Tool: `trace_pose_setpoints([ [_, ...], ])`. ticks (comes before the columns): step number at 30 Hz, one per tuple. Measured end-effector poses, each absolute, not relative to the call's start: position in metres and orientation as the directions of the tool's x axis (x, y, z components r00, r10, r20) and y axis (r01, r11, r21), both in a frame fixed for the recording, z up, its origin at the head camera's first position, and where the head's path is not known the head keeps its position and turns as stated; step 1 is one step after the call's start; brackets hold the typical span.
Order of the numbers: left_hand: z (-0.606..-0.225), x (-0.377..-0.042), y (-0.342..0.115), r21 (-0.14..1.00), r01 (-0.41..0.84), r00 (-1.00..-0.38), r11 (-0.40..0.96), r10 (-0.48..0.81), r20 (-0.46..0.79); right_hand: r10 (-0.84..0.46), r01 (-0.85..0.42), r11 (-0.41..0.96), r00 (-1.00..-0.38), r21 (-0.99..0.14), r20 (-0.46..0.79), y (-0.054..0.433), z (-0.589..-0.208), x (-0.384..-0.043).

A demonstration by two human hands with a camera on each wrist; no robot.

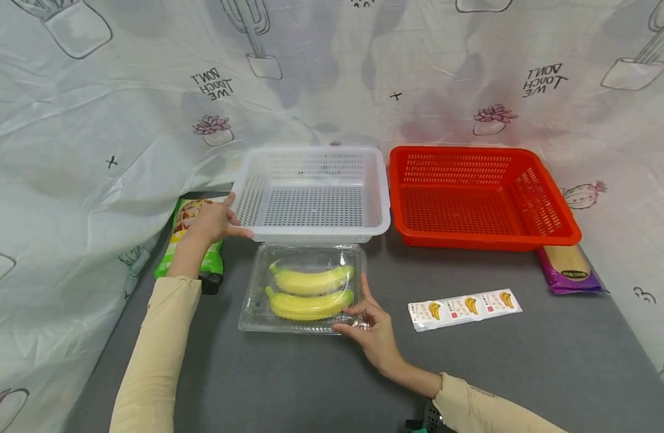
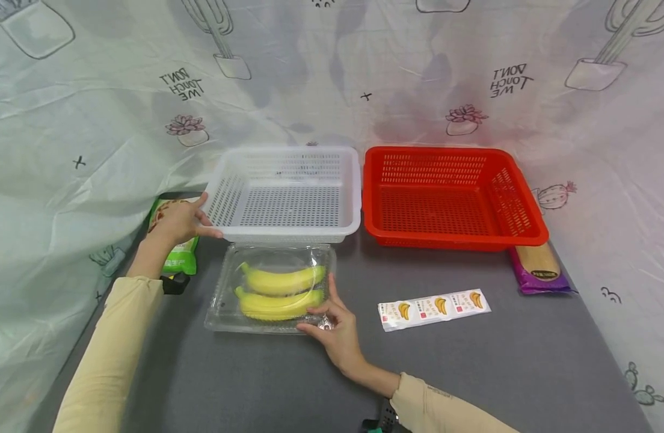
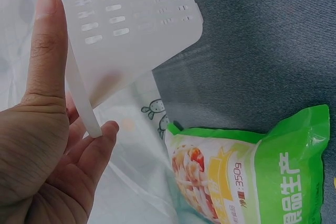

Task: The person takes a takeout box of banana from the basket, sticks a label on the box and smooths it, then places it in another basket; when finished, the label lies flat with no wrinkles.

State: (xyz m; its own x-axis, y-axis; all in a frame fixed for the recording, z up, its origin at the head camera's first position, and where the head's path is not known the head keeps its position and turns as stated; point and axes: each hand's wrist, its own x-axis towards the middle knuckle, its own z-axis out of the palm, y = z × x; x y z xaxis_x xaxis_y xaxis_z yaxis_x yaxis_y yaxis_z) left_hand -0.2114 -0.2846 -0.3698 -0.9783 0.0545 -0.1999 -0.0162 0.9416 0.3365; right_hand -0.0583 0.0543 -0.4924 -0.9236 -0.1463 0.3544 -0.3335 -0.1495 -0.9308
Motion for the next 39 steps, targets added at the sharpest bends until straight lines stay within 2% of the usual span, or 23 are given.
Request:
trace_pose_setpoints([
  [13, -0.374, -0.21, -0.282, 0.363, 0.014, -0.978, 0.932, 0.087, -0.187, -0.146, -0.356, -0.061, -0.921, -0.933, 0.361, 0.043, -0.465, -0.058],
  [20, -0.381, -0.195, -0.287, 0.382, 0.035, -0.975, 0.923, 0.116, -0.19, -0.204, -0.36, 0.119, -0.921, -0.925, 0.332, 0.047, -0.478, -0.056],
  [23, -0.379, -0.179, -0.283, 0.353, 0.113, -0.981, 0.929, 0.16, -0.106, -0.309, -0.378, 0.2, -0.9, -0.904, 0.308, 0.056, -0.472, -0.057],
  [26, -0.376, -0.153, -0.269, 0.344, 0.217, -0.975, 0.913, 0.222, 0.025, -0.441, -0.366, 0.261, -0.869, -0.893, 0.227, 0.068, -0.46, -0.058],
  [30, -0.378, -0.114, -0.234, 0.417, 0.366, -0.931, 0.832, 0.316, 0.185, -0.538, -0.269, 0.266, -0.838, -0.926, 0.089, 0.086, -0.447, -0.056],
  [33, -0.381, -0.092, -0.203, 0.499, 0.474, -0.88, 0.725, 0.38, 0.284, -0.516, -0.187, 0.199, -0.855, -0.962, 0.06, 0.097, -0.444, -0.055],
  [39, -0.39, -0.069, -0.145, 0.595, 0.641, -0.766, 0.484, 0.455, 0.455, -0.335, -0.209, 0.003, -0.922, -0.978, 0.196, 0.122, -0.455, -0.061],
])
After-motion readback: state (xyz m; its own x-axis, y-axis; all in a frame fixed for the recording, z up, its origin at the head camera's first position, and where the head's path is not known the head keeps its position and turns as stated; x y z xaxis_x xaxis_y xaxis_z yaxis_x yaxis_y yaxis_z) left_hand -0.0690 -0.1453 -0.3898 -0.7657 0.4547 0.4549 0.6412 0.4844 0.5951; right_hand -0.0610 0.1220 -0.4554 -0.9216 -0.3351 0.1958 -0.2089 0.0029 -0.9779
